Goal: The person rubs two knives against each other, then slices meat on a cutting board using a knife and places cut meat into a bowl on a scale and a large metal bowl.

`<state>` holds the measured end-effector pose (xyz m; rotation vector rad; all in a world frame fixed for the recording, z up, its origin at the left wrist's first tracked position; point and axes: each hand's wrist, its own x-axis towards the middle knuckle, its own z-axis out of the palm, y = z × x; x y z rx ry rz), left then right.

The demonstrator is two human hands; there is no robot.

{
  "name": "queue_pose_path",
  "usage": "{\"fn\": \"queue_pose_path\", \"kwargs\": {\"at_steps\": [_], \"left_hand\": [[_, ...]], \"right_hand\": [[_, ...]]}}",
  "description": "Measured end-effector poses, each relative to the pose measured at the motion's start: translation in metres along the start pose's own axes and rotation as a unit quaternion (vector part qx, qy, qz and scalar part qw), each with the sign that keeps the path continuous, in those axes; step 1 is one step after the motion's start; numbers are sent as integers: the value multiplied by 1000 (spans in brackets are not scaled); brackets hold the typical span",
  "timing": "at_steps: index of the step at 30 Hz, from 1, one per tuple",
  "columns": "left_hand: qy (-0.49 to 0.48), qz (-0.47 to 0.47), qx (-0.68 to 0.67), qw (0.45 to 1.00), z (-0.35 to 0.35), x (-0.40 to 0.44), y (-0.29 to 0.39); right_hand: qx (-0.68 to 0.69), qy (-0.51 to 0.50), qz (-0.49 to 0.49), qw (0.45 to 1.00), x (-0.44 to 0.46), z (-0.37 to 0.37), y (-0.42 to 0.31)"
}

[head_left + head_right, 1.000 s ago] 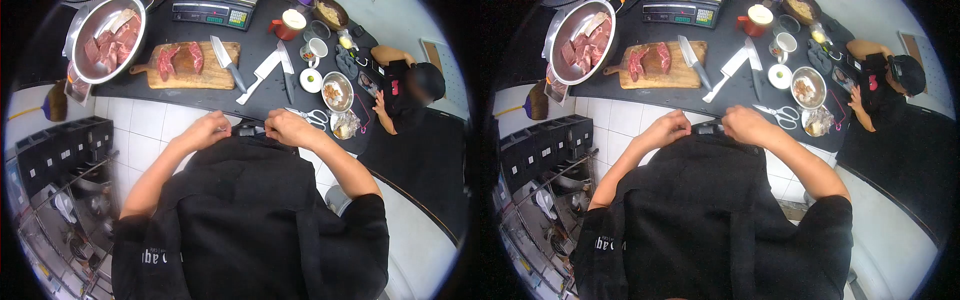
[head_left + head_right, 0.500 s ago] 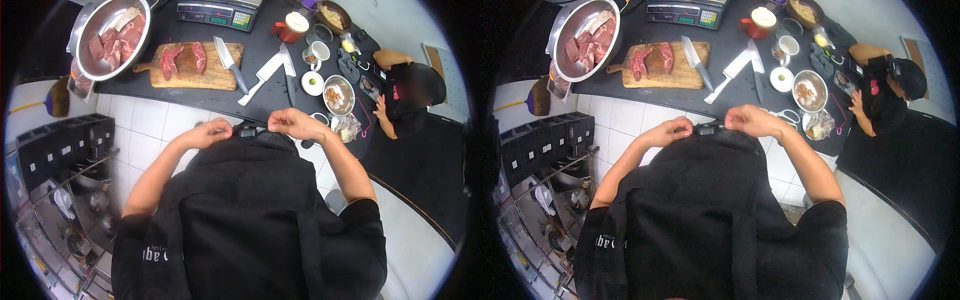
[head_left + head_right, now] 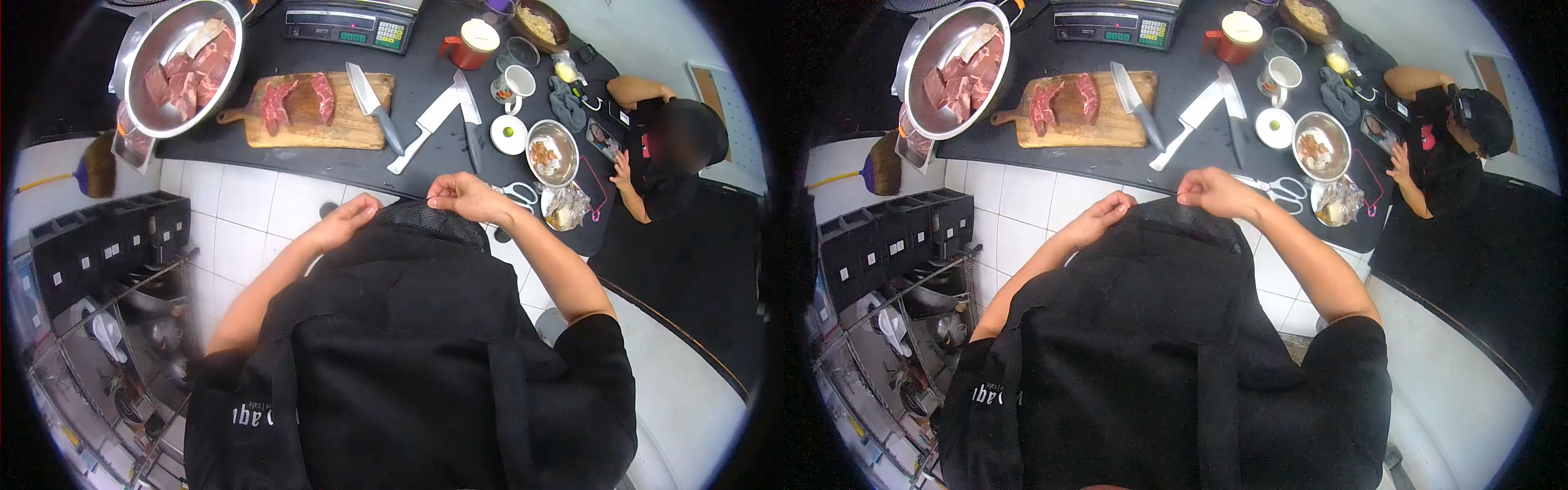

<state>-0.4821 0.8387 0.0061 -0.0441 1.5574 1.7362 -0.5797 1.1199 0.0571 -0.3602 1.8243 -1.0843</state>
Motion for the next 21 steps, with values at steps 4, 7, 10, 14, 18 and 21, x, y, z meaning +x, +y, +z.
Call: {"fn": "queue_pose_path", "kwargs": {"at_steps": [4,7,10,14,18,21], "left_hand": [[12,38,52,998,-6,-1,2],[-27,22,161,986,-14,-15,25],[-63,41,261,962,-32,-18,27],[-41,159,381,910,-43,-10,39],[-10,268,594,758,-26,8,86],[-8,269,638,721,-29,13,85]], "right_hand": [[5,21,1,1000,4,4,7],[-94,24,30,995,2,-1,-4],[-132,44,-55,989,3,1,-12],[-185,3,-102,977,23,9,-27],[-140,-63,-66,986,69,39,-33],[-96,-69,-23,993,86,45,-26]]}}
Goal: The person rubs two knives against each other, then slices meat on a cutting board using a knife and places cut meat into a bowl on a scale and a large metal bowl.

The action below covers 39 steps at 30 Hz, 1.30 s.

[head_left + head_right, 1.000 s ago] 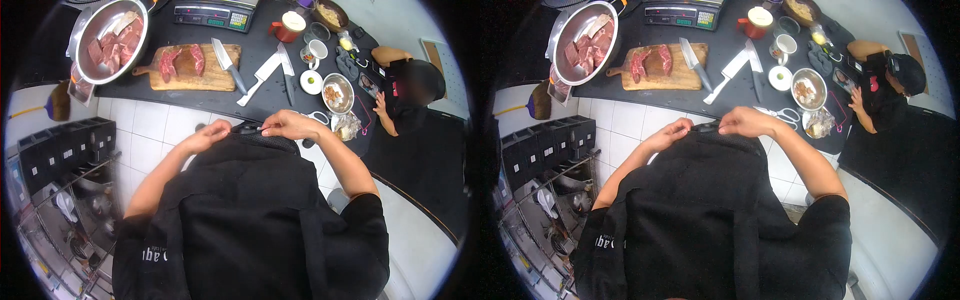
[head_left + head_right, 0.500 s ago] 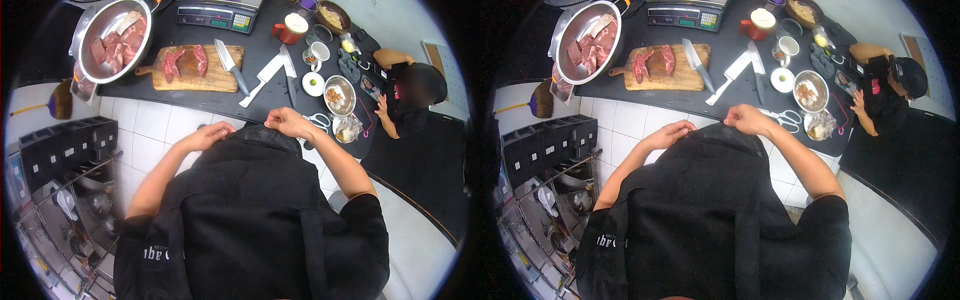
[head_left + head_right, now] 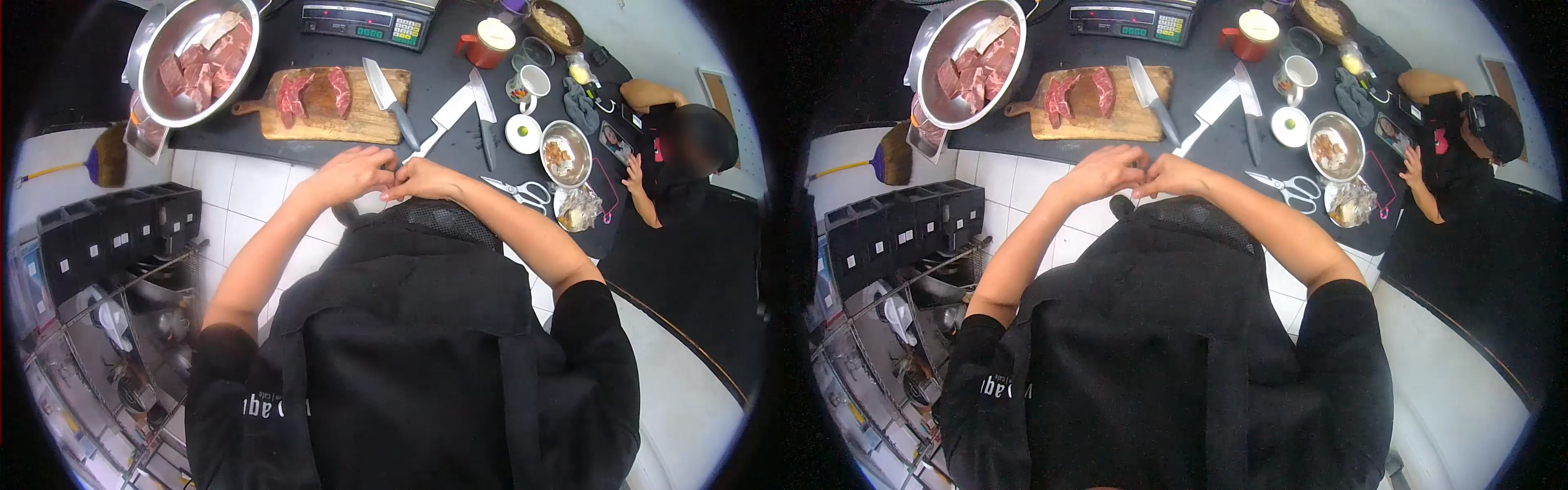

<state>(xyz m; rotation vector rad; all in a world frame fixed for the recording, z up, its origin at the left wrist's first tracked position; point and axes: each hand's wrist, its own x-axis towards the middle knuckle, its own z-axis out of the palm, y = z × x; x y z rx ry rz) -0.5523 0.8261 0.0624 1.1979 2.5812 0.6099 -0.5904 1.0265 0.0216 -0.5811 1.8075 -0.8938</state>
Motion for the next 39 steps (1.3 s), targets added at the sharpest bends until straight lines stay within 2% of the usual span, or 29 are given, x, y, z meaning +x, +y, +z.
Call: {"fn": "queue_pose_path", "kwargs": {"at_steps": [2,3,5,6,7,8,9,10,12,14,16,17,19,23,25,26,28,30,31,32,34,36,39], "left_hand": [[59,-26,-29,998,2,-4,-2],[55,-26,-30,998,3,-6,0],[61,-140,-122,981,6,-13,9],[61,-143,-123,980,14,-17,13],[111,-216,-204,948,26,-22,18],[161,-285,-282,902,38,-28,22],[101,-366,-338,861,40,-34,30],[102,-368,-339,860,42,-37,37],[2,-359,-385,850,45,-42,49],[20,-375,-394,839,61,-47,44],[23,-411,-441,798,57,-47,47],[27,-412,-442,797,59,-48,47],[32,-427,-491,759,62,-50,45],[47,-437,-523,730,66,-53,49],[71,-448,-567,687,64,-54,52],[72,-449,-567,687,66,-55,53],[83,-435,-562,699,69,-57,55],[87,-435,-559,701,65,-56,58],[89,-434,-554,704,64,-56,59],[88,-434,-556,703,69,-57,59],[100,-426,-536,722,76,-59,57],[96,-433,-523,728,76,-61,58],[102,-442,-516,727,76,-65,60]], "right_hand": [[106,-5,11,994,-3,-1,-6],[94,-14,10,995,1,1,-5],[82,-13,1,997,10,7,2],[67,-10,-8,998,13,10,4],[67,-14,-9,998,11,8,1],[-7,-10,-11,1000,6,5,0],[-81,-6,-14,997,1,2,-2],[-81,-10,-14,997,-2,1,-3],[-87,12,1,996,-6,2,-4],[-66,18,-13,998,0,4,-4],[-106,48,-42,992,-4,1,-22],[-109,46,-43,992,-7,1,-25],[-111,58,-21,992,-14,-1,-28],[-99,34,36,994,-8,3,-36],[-133,21,-35,990,2,9,-42],[-151,15,-71,986,5,11,-44],[-175,-15,-69,982,-4,0,-61],[-178,-134,-62,973,-8,-11,-63],[-207,-151,-113,960,-7,-10,-55],[-206,-152,-111,960,-8,-7,-48],[-248,-124,-181,944,-12,-2,-48],[-275,-144,-157,938,-11,-1,-48],[-311,-139,-211,916,-5,7,-40]]}}
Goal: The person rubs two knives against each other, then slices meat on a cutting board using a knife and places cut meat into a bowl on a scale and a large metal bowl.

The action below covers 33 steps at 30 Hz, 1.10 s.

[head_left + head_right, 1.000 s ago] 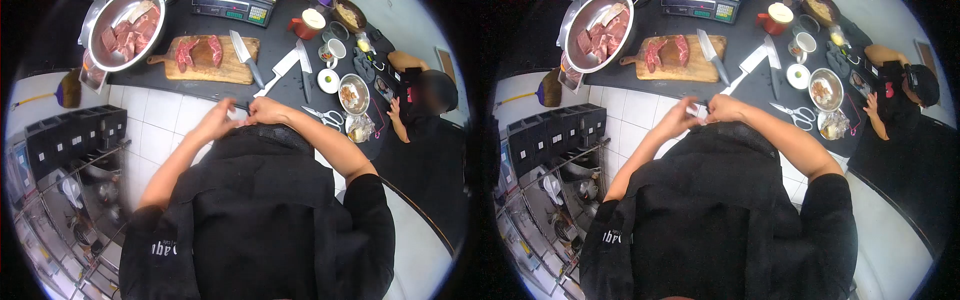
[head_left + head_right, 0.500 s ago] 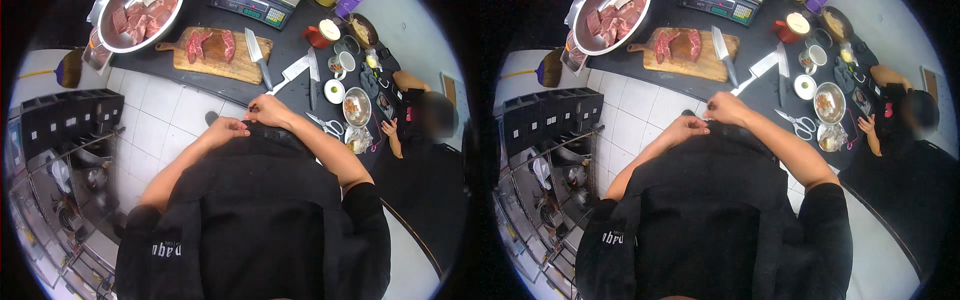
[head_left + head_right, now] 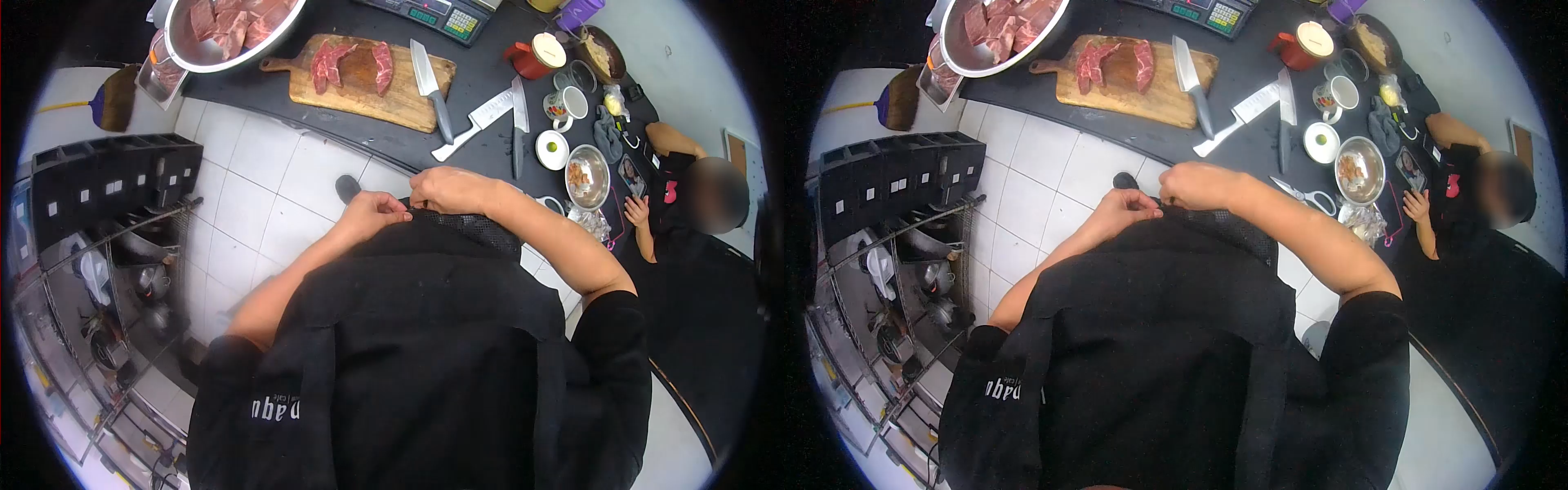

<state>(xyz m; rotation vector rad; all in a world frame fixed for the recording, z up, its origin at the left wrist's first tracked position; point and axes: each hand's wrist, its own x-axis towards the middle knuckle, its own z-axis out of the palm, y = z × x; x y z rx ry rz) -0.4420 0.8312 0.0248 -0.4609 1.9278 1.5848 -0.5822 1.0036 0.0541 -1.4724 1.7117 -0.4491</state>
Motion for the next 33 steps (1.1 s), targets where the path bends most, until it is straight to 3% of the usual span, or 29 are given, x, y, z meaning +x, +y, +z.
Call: {"fn": "queue_pose_path", "kwargs": {"at_steps": [2,5,13,23,25,27,29,31,33], "left_hand": [[2,-1,-12,1000,0,-2,-3],[17,19,-43,999,0,-3,-5],[15,6,-45,999,-6,-7,-7],[-11,12,20,1000,-14,-16,8],[-8,-8,-57,998,-13,-12,4],[-17,0,-60,998,-12,-10,5],[-7,9,-69,998,-14,-10,8],[-8,13,35,999,-20,-13,16],[-27,-15,47,998,-28,-11,12]], "right_hand": [[-64,70,-88,992,1,8,2],[-141,128,-110,975,-3,7,-4],[-205,131,-94,965,-54,-10,13],[-242,231,102,937,-172,43,4],[-224,249,125,934,-193,62,1],[-178,251,188,933,-208,81,-13],[-130,295,185,928,-217,106,-17],[-86,250,213,941,-218,129,-24],[-37,145,217,965,-214,124,-29]]}}
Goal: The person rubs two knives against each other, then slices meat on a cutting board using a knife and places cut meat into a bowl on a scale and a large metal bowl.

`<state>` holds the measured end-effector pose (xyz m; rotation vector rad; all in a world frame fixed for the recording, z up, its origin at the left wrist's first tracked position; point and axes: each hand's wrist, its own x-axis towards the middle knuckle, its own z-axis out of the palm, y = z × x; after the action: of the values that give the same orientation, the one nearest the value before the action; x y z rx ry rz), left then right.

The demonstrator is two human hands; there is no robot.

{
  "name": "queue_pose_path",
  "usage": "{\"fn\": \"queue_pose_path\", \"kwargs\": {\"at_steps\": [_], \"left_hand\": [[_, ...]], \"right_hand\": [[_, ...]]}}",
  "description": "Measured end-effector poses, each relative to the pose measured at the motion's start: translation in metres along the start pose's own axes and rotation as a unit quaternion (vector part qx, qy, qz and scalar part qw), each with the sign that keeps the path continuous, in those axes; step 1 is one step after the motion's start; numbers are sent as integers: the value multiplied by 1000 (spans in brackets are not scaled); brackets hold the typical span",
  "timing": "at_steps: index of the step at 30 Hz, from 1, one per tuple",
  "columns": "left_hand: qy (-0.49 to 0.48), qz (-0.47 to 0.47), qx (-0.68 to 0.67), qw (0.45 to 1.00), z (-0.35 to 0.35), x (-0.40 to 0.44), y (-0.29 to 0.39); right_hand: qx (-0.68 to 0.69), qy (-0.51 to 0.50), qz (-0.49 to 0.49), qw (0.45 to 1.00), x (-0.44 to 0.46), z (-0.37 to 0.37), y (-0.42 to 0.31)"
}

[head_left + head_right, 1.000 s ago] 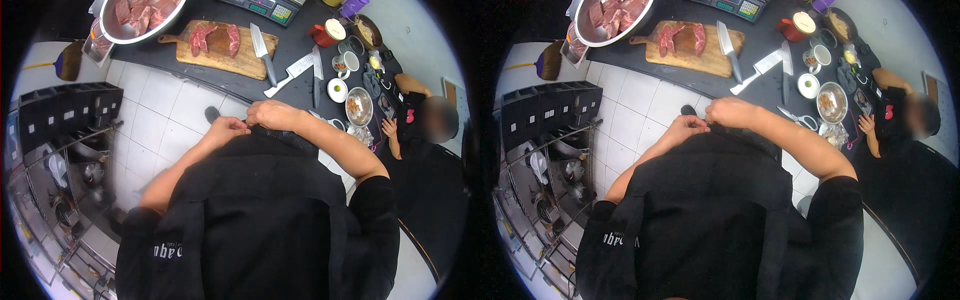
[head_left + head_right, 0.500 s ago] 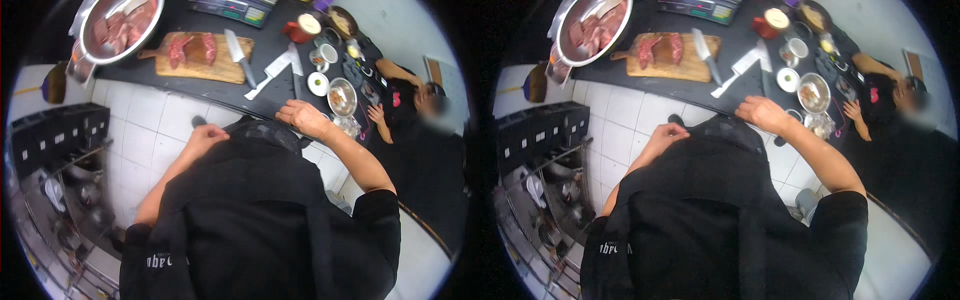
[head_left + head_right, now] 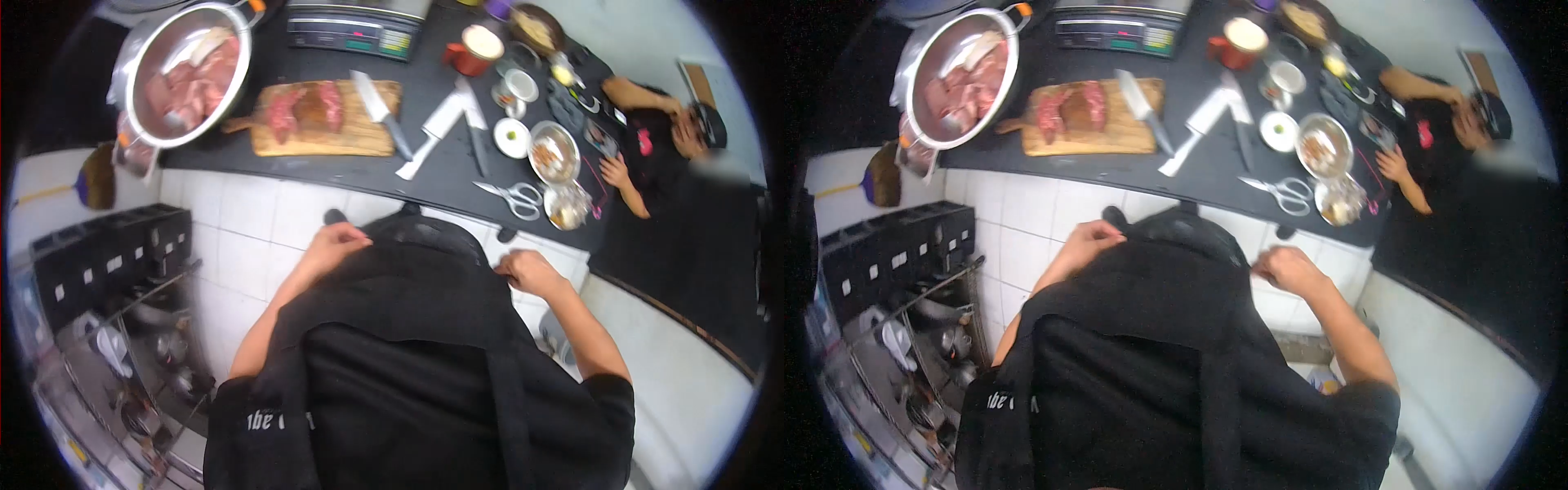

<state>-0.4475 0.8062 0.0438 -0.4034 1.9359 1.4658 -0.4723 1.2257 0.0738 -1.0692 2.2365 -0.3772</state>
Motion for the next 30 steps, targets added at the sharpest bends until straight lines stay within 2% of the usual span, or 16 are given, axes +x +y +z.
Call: {"fn": "queue_pose_path", "kwargs": {"at_steps": [1,2,4,6,8,10,12,14,15,17,20,21,23,28,30], "left_hand": [[-9,4,14,1000,-5,-2,4],[-25,16,23,999,-12,1,0],[-78,53,5,996,-29,9,-15],[-83,61,-19,995,-44,19,-32],[-103,77,-35,991,-67,27,-50],[-84,22,-62,994,-95,42,-61],[-80,51,-33,995,-128,63,-73],[-38,106,13,994,-159,96,-83],[-44,110,13,993,-169,113,-85],[-3,109,4,994,-187,144,-81],[38,144,91,985,-179,178,-50],[33,149,96,984,-174,191,-39],[177,248,207,930,-158,219,-17],[248,214,268,906,-126,267,11],[295,191,266,898,-116,272,16]], "right_hand": [[46,-74,21,996,9,-19,-8],[132,-97,88,983,18,-36,-13],[185,-141,184,955,48,-84,-25],[140,-48,151,977,77,-76,12],[175,28,261,949,134,-92,1],[84,122,266,953,193,-81,1],[96,158,258,948,246,-65,-8],[-48,306,181,934,301,-12,17],[-51,306,187,932,316,-5,12],[-38,282,329,901,346,4,-4],[-19,267,380,885,370,24,1],[-42,246,381,890,370,20,-8],[-49,261,390,882,376,23,-12],[80,215,386,893,369,17,-12],[135,274,301,903,363,24,-10]]}}
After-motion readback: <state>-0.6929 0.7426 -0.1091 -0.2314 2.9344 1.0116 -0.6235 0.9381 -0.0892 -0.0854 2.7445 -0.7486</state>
